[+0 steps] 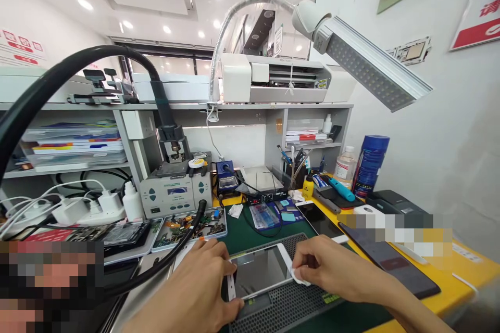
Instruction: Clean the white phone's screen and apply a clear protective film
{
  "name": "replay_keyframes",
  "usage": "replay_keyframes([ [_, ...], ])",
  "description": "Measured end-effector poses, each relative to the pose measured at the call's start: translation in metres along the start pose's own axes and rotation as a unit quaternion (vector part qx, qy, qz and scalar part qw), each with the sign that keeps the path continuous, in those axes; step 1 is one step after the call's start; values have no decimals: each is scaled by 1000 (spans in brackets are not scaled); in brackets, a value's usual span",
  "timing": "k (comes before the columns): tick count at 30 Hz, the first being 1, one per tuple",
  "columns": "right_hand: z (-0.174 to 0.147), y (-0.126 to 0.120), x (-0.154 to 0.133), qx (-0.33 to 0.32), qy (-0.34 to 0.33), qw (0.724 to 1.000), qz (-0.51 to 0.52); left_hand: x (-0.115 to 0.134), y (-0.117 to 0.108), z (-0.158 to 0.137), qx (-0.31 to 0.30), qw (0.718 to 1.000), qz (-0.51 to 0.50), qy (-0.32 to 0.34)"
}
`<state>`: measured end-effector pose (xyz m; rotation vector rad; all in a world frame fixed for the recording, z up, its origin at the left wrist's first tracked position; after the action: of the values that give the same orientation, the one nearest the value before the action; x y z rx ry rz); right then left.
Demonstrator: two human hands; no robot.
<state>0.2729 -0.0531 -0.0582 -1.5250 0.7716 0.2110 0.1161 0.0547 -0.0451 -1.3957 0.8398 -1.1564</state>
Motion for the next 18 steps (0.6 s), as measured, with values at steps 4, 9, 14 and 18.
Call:
replay_keyframes([
  [4, -2, 2, 4, 8, 5, 1000, 3, 0, 3, 0, -2, 1000, -16, 12],
  [9, -4, 2, 4, 30, -10, 999, -10, -2, 6, 0, 1, 1000, -22, 17],
  [14, -9, 0, -2, 60, -44, 995, -62, -2, 7, 0, -7, 999, -38, 20],
  [18, -13, 7, -7, 80, -84, 987, -110, -3, 7, -1, -12, 999, -44, 27],
])
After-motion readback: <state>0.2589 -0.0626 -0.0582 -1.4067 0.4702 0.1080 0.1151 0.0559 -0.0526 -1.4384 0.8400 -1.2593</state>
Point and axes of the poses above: each hand's wrist, its own z-axis towards the middle knuckle, its own y-axis out of the palm, x = y × z, the point moved 10 cm from there along z, towards the middle knuckle, and after that the axes turned 7 degrees about y, right-handed, at the moved point
